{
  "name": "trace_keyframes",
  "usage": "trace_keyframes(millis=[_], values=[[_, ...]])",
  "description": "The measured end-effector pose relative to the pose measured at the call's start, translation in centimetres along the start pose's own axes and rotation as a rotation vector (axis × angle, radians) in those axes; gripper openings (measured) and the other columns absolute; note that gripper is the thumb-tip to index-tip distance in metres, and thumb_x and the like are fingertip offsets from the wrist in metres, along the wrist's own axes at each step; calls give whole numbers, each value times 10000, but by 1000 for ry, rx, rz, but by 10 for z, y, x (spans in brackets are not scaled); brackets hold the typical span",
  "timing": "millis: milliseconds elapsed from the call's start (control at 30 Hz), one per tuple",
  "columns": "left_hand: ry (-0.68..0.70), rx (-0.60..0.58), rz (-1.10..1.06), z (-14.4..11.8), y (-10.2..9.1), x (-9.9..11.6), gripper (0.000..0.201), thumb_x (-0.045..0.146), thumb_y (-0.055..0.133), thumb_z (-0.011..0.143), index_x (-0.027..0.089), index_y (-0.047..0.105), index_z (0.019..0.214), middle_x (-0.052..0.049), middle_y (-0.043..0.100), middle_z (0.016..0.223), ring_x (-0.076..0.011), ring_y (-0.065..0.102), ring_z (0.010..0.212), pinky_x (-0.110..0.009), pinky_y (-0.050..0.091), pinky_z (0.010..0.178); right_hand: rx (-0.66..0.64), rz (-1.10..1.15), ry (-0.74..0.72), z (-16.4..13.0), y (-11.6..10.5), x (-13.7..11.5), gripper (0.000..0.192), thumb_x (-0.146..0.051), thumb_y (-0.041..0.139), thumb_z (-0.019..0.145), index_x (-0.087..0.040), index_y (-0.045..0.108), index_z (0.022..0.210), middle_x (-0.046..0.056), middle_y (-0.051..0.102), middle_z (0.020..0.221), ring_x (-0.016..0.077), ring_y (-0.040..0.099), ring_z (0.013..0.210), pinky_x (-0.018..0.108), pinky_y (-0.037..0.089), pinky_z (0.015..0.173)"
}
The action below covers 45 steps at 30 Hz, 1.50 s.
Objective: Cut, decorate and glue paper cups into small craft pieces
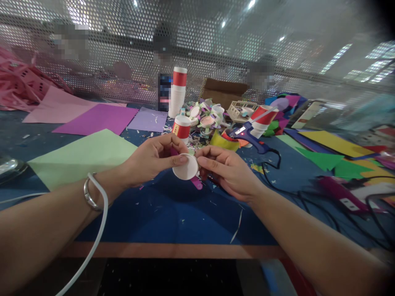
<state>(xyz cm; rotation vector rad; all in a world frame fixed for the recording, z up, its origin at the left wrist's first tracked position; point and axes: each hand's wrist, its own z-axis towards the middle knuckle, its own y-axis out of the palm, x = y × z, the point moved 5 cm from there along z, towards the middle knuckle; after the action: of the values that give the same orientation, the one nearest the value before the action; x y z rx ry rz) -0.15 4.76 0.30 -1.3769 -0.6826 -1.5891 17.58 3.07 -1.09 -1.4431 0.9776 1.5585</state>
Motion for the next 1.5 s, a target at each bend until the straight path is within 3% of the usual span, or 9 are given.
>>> trace_keyframes(millis=[433, 1000, 1133, 1267, 1500], values=[[-125, 43, -166, 2, 2, -7, 158, 199, 770, 824, 184, 623, 879, 24, 649, 738, -92, 571, 653, -200, 439, 581, 38, 54, 33, 2, 0, 4, 184, -330, 750, 882, -185, 710, 989, 1, 623, 791, 102, 543, 659, 254, 452, 617], [-288, 85, -409, 1, 3, -15, 368, 135, 780, 805, 197, 583, 1110, 25, 674, 811, -106, 644, 699, -211, 512, 654, 51, 87, 61, 4, -4, 9, 202, -356, 739, 888, -206, 700, 1017, 21, 659, 865, 118, 571, 683, 275, 484, 646], [-320, 152, -472, 2, -1, -18, 364, 139, 756, 830, 196, 574, 1140, -27, 716, 953, -122, 676, 769, -210, 524, 655, 144, 55, 44, 6, -11, 9, 211, -342, 754, 872, -198, 686, 1010, 23, 678, 846, 117, 586, 678, 266, 476, 626], [-386, 258, -505, 1, -7, -21, 338, 140, 763, 818, 194, 586, 1102, -35, 725, 950, -116, 670, 717, -211, 512, 598, 191, -13, 39, 7, -15, 9, 213, -369, 767, 850, -191, 673, 921, 3, 645, 767, 106, 544, 621, 261, 457, 587], [-406, 326, -609, 2, -6, -22, 298, 71, 724, 814, 197, 575, 1040, -31, 719, 949, -126, 674, 724, -239, 538, 631, 86, -170, 45, 3, -2, 7, 208, -380, 748, 862, -201, 676, 941, 13, 648, 827, 109, 537, 640, 279, 451, 605]])
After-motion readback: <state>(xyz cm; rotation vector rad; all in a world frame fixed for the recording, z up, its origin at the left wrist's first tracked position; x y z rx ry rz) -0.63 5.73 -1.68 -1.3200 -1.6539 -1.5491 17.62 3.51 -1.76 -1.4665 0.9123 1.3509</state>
